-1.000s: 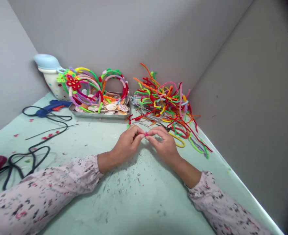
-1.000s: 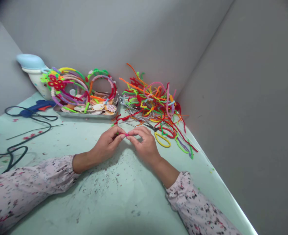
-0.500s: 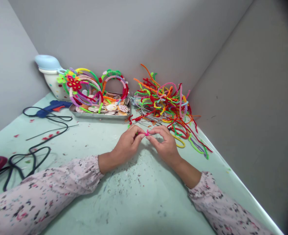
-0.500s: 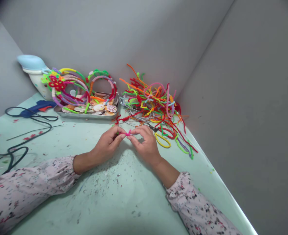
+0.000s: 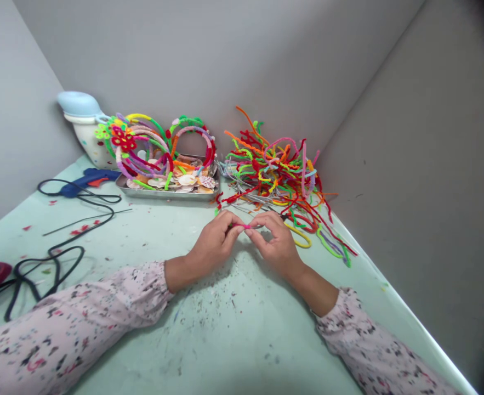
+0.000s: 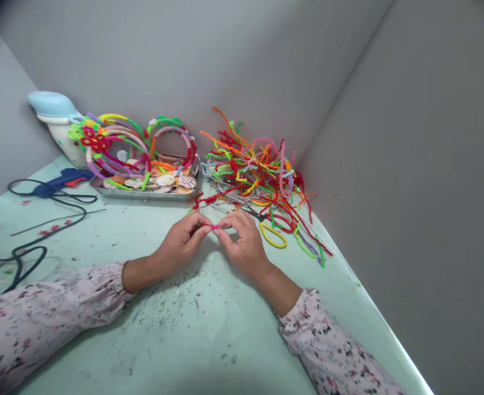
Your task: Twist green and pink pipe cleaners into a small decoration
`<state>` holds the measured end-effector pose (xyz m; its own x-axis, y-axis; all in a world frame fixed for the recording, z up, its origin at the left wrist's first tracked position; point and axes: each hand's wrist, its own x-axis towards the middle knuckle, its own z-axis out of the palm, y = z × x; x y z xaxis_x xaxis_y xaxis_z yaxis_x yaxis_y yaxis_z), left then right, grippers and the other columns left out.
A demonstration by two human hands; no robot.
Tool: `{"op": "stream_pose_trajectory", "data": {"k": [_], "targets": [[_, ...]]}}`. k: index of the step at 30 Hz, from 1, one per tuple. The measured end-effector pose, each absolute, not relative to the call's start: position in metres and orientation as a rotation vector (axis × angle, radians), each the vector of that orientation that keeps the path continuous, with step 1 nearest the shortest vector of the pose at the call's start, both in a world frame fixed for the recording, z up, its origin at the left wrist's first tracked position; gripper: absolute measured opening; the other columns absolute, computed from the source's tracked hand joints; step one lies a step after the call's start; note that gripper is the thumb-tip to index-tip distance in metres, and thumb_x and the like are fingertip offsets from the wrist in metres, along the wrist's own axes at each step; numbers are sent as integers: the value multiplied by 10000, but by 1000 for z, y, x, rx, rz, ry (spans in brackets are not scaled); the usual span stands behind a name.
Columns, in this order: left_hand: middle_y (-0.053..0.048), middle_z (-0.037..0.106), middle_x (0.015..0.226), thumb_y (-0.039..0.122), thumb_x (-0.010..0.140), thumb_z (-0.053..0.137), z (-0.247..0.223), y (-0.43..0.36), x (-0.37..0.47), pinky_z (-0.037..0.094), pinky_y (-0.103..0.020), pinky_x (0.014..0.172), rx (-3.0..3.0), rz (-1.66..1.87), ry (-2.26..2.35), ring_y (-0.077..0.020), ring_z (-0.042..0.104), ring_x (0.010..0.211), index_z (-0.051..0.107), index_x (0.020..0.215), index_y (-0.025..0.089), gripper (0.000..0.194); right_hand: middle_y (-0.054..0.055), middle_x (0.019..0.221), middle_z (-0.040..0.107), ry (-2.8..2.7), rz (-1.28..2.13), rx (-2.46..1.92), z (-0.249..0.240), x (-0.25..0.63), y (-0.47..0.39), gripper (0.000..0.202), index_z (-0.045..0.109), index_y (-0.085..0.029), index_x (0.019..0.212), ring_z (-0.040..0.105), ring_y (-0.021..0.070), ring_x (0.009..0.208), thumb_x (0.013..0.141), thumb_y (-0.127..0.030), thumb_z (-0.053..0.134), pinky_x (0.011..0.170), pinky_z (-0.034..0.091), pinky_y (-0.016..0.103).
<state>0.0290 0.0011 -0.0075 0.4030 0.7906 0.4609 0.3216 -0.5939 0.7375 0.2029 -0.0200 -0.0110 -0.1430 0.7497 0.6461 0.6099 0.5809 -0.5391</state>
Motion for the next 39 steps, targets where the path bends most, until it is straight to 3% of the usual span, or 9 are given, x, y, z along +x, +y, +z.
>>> {"op": "stream_pose_trajectory", "data": {"k": [17,29,39], "targets": [[-22,563,808,226,920,443,-6,1,29,406,-268,694,2152,1075,909,-143,512,749,553,851,163,144,12,843,555,-1873,409,-1092,-8,205,-21,105,569,-221,827,536,179,868,894,-287,523,834,416,349],[-21,571,827,178,906,454,-7,0,29,411,-265,719,2180,1062,894,-141,520,779,569,831,165,138,-1,764,508,-1877,561,-1155,-10,206,-21,215,553,-206,784,503,156,764,929,-320,443,735,409,297],[-14,570,800,185,900,466,-7,1,29,406,-265,700,2161,1070,905,-142,517,755,564,832,166,121,6,778,546,-1938,350,-1175,-10,203,-21,201,562,-214,778,507,172,811,926,-283,443,805,386,339]]}}
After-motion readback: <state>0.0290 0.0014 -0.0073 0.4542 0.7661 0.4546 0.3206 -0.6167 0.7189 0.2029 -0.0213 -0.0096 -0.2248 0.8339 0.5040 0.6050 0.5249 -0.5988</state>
